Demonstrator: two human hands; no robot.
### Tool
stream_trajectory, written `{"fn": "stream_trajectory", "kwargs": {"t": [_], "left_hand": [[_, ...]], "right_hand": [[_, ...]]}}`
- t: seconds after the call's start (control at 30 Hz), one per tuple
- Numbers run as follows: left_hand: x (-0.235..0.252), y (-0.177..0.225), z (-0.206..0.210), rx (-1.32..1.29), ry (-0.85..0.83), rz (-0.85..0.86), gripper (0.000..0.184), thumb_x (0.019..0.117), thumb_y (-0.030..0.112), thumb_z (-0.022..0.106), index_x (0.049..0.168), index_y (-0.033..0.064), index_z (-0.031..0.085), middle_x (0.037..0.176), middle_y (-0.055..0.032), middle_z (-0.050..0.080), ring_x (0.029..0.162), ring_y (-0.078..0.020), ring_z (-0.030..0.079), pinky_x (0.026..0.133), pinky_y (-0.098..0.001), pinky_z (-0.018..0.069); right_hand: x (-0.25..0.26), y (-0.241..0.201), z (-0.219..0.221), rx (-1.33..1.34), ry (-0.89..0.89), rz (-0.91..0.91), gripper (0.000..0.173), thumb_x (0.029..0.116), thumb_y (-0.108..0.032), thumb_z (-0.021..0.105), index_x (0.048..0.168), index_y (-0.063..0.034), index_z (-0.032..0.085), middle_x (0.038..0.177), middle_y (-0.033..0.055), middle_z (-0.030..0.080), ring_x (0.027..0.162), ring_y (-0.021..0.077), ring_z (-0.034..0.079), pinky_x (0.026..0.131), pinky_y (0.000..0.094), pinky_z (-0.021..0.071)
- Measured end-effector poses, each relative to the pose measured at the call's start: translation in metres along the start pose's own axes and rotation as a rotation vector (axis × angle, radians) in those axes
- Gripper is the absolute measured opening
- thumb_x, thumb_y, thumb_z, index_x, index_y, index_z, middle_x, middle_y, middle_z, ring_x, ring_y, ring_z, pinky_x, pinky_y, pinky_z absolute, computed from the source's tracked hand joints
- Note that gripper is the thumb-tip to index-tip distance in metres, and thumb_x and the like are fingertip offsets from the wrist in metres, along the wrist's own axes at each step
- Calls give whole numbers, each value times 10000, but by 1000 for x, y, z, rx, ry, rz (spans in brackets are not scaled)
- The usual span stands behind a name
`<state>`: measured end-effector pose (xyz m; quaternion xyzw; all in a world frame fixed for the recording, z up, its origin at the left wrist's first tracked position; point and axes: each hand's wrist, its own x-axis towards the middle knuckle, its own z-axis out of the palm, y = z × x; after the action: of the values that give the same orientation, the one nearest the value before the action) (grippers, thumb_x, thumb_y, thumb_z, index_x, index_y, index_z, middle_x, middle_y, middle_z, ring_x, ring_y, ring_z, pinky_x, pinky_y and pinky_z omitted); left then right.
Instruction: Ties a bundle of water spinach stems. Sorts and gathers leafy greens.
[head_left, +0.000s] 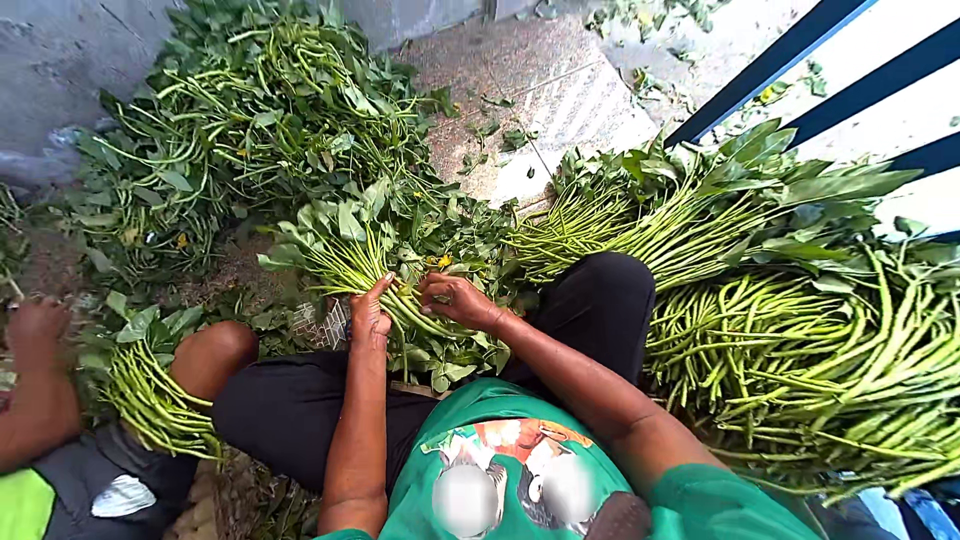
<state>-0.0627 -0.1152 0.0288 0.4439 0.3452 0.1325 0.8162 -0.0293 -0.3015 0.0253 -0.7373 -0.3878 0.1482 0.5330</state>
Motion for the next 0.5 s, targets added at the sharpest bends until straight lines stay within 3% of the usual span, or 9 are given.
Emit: {"fn": "stream_trajectory", "kwargs": {"t": [0.1, 0.17, 0.2, 0.27, 0.3, 0.33, 0.4, 0.47, 0.5], "left_hand": [[11, 17, -11, -20, 44, 18, 255, 933, -45, 667, 1170, 3, 585, 947, -120, 706, 778, -201, 703, 715, -362, 621], [13, 25, -18, 30, 26, 54, 200, 964, 4, 656, 1155, 15, 599, 917, -95, 714, 768, -181, 708, 724, -344, 625], [14, 26, -21, 46, 25, 81, 187, 967, 7, 651, 1147, 9, 599, 893, -93, 718, 753, -181, 711, 721, -345, 629], [14, 26, -22, 67, 6, 141, 265, 967, -11, 648, 1216, -12, 556, 927, -121, 730, 787, -221, 733, 744, -380, 641], [13, 24, -20, 68, -25, 175, 318, 966, -30, 639, 1260, -18, 520, 962, -140, 731, 819, -249, 743, 758, -402, 645], [11, 21, -16, 68, -58, 211, 358, 966, -48, 629, 1293, -23, 487, 989, -153, 729, 845, -266, 747, 769, -413, 646], [3, 14, -1, 56, -115, 272, 375, 958, -68, 629, 1295, -27, 470, 990, -165, 733, 843, -274, 749, 777, -417, 645], [-14, 6, 11, 66, -161, 285, 407, 956, -18, 671, 1317, -4, 485, 1048, -156, 734, 906, -267, 748, 820, -421, 641], [-27, 6, 13, 100, -199, 257, 448, 966, 71, 701, 1365, 54, 498, 1131, -114, 724, 982, -234, 736, 873, -405, 629]], "right_hand": [[-13, 3, -13, -148, -258, 143, 99, 930, -14, 701, 994, 37, 758, 1229, 204, 687, 1164, 323, 655, 1053, 502, 495], [-15, 0, -33, -380, -461, 445, 186, 968, -101, 694, 1089, 27, 752, 1273, 220, 679, 1226, 411, 618, 1091, 645, 410], [-13, -2, -43, -496, -523, 597, 250, 994, -177, 672, 1127, 28, 724, 1221, 254, 688, 1192, 463, 630, 1042, 711, 424], [-8, -10, -63, -612, -449, 717, 331, 1012, -250, 648, 1096, 63, 713, 1168, 328, 676, 1174, 535, 610, 1012, 777, 388], [-6, -10, -69, -620, -330, 661, 376, 1011, -292, 648, 1134, 58, 711, 1221, 318, 664, 1220, 513, 594, 1056, 743, 379], [0, -12, -72, -567, -219, 569, 461, 1020, -353, 640, 1250, 44, 681, 1343, 285, 625, 1305, 463, 559, 1108, 677, 378], [13, -28, -65, -339, -100, 437, 679, 1021, -438, 623, 1511, 9, 478, 1525, 219, 514, 1415, 372, 499, 1181, 574, 379], [20, -43, -39, -117, -89, 390, 823, 993, -432, 670, 1620, -52, 297, 1547, 177, 510, 1400, 319, 531, 1171, 547, 416], [21, -46, -25, -45, -104, 377, 871, 976, -408, 701, 1639, -75, 246, 1520, 187, 534, 1360, 325, 566, 1146, 561, 440]]}}
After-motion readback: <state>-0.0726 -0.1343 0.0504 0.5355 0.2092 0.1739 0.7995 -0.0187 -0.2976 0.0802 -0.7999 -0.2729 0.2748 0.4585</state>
